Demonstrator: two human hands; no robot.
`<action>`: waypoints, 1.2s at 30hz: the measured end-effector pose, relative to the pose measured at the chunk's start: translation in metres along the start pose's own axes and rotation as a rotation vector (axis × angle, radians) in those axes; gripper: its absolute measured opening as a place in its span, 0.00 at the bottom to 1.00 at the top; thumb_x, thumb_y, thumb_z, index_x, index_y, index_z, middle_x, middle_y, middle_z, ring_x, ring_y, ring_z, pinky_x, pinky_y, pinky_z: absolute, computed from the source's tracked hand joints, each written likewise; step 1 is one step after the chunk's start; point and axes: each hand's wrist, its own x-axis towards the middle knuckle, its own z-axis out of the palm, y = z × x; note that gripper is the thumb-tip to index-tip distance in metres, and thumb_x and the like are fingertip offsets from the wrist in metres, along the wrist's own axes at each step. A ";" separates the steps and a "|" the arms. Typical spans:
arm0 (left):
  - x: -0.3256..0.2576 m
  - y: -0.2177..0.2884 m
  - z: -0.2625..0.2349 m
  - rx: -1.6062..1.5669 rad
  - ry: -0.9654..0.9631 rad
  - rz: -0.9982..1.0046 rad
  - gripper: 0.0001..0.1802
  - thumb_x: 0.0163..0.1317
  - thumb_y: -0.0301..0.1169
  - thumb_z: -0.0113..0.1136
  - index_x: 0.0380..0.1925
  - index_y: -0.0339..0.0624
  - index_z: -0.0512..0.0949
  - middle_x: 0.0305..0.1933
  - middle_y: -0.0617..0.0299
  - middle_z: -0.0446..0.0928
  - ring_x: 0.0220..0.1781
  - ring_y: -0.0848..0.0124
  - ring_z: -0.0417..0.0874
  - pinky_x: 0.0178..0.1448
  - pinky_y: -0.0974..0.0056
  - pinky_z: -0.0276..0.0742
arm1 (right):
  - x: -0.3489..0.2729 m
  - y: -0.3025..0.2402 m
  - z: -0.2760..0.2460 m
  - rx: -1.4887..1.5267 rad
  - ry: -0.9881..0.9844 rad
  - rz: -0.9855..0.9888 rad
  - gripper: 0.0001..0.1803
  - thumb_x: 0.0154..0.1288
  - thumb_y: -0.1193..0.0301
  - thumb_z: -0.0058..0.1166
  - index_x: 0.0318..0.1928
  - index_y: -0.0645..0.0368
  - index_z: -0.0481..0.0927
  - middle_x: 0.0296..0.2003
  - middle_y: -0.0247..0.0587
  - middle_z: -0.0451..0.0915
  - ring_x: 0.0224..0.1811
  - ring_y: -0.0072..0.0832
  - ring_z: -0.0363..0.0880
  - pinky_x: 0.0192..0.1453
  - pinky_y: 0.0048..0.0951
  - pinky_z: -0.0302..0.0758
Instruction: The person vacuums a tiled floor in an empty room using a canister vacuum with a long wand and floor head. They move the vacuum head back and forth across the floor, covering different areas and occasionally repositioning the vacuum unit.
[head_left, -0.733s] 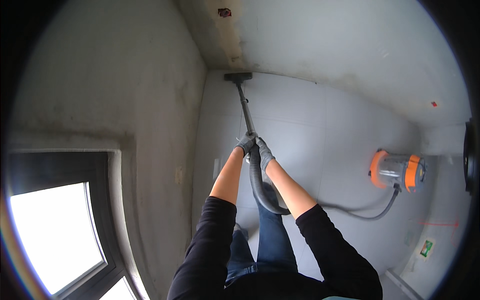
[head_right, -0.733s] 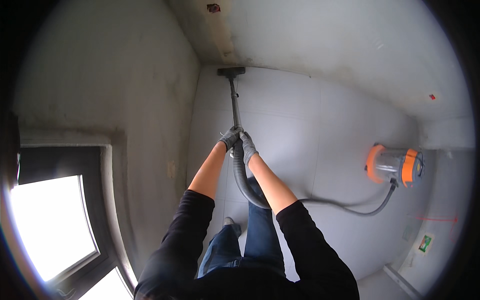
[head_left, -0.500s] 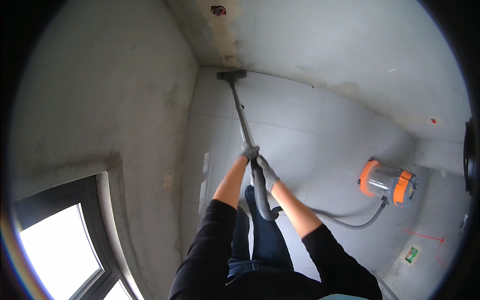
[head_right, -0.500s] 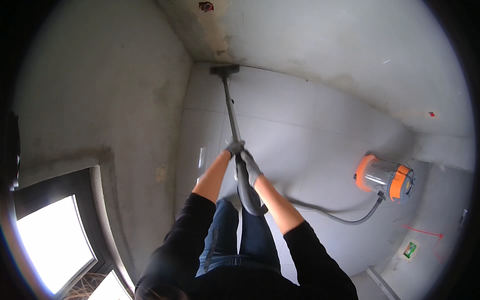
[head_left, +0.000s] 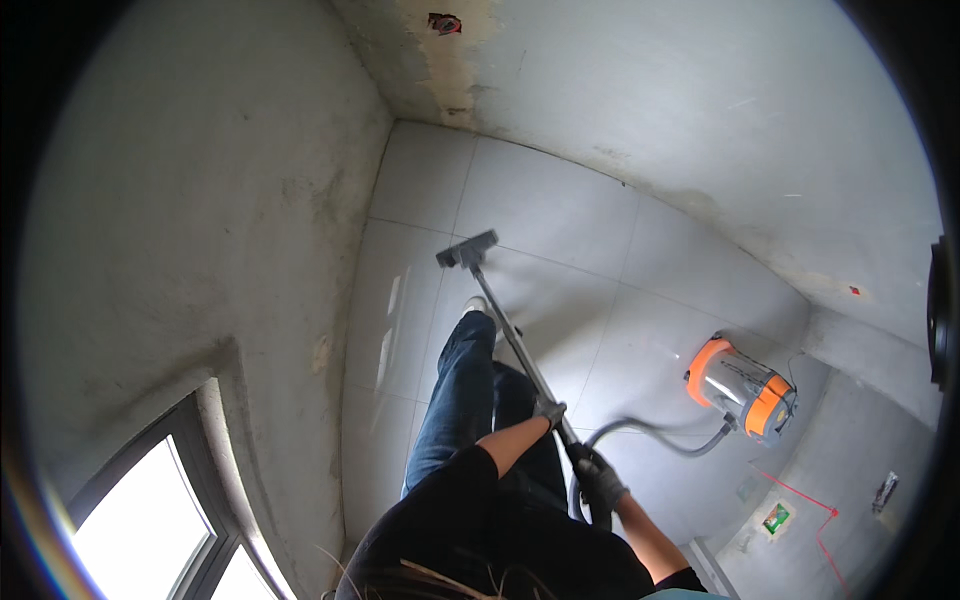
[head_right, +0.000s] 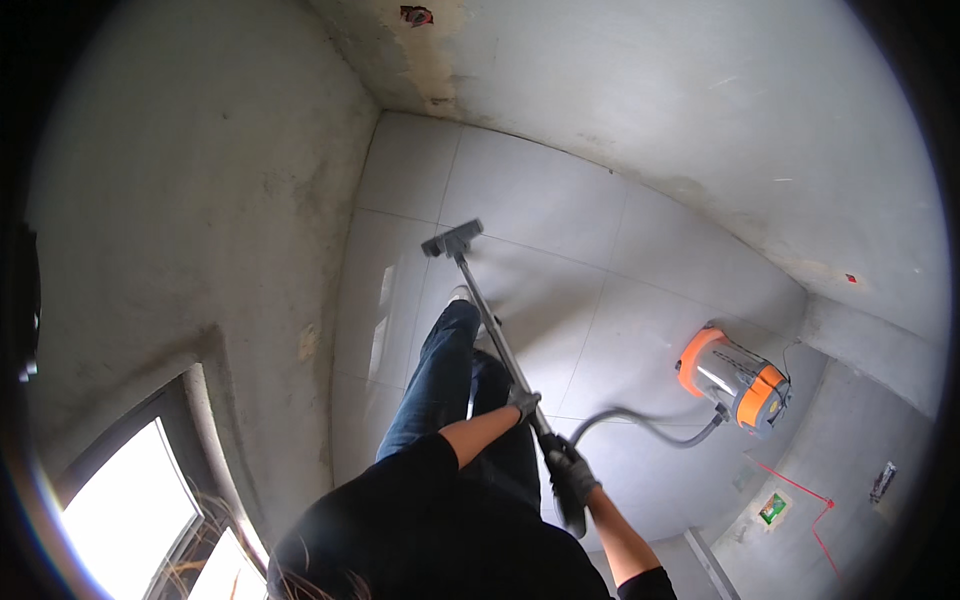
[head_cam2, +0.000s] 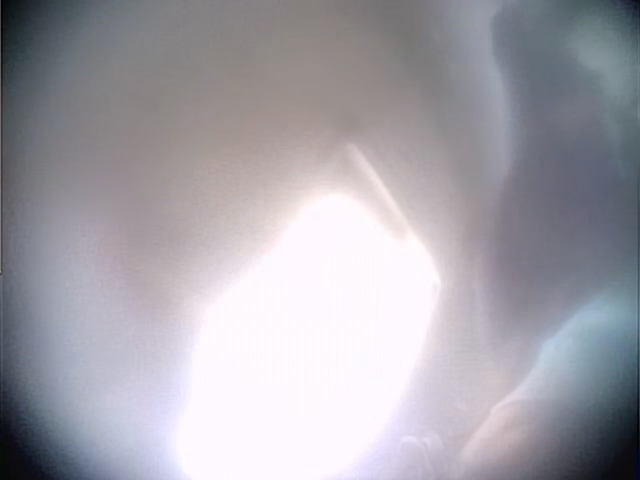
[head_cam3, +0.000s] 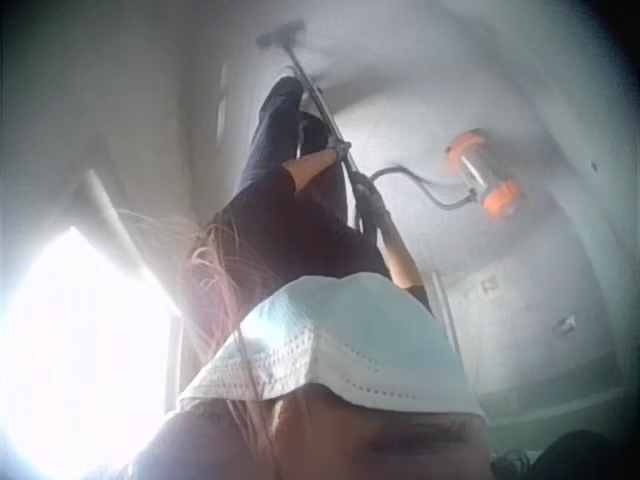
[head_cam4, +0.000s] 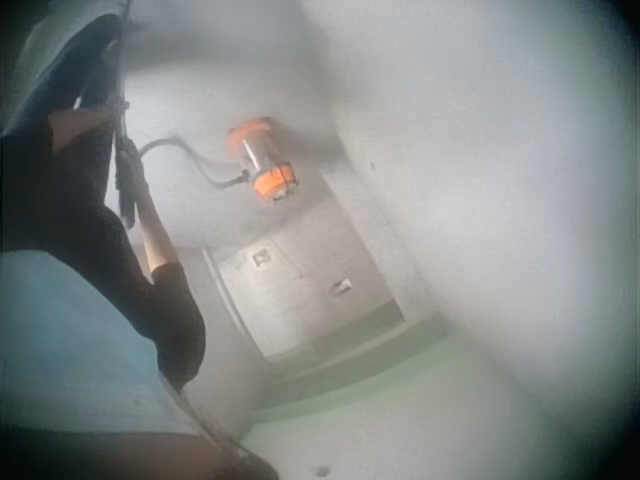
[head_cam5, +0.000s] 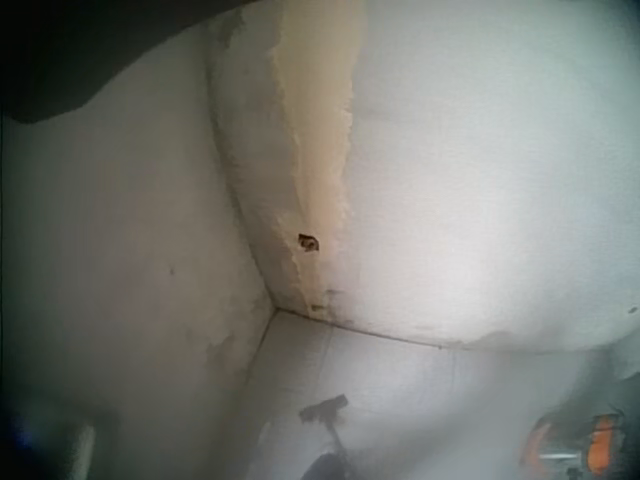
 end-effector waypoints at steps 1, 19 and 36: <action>0.016 0.013 -0.006 0.041 0.182 0.094 0.38 0.42 0.47 0.69 0.45 0.28 0.68 0.41 0.44 0.74 0.43 0.53 0.78 0.49 0.52 0.76 | 0.011 -0.021 0.001 -0.071 0.002 -0.050 0.40 0.60 0.56 0.61 0.70 0.47 0.59 0.31 0.37 0.76 0.18 0.26 0.71 0.18 0.30 0.72; 0.187 0.272 -0.149 -0.945 0.376 0.103 0.24 0.57 0.41 0.65 0.41 0.30 0.72 0.30 0.51 0.76 0.33 0.60 0.80 0.33 0.55 0.80 | 0.152 -0.371 0.002 -1.318 0.037 -0.463 0.40 0.57 0.50 0.59 0.69 0.34 0.59 0.47 0.53 0.80 0.47 0.48 0.81 0.51 0.41 0.77; 0.167 0.330 -0.173 -0.994 0.563 0.076 0.37 0.53 0.46 0.68 0.50 0.27 0.66 0.43 0.47 0.77 0.42 0.58 0.80 0.42 0.56 0.78 | 0.174 -0.473 0.011 -1.222 -0.166 -0.199 0.34 0.60 0.56 0.60 0.67 0.40 0.66 0.25 0.41 0.79 0.16 0.28 0.74 0.19 0.32 0.73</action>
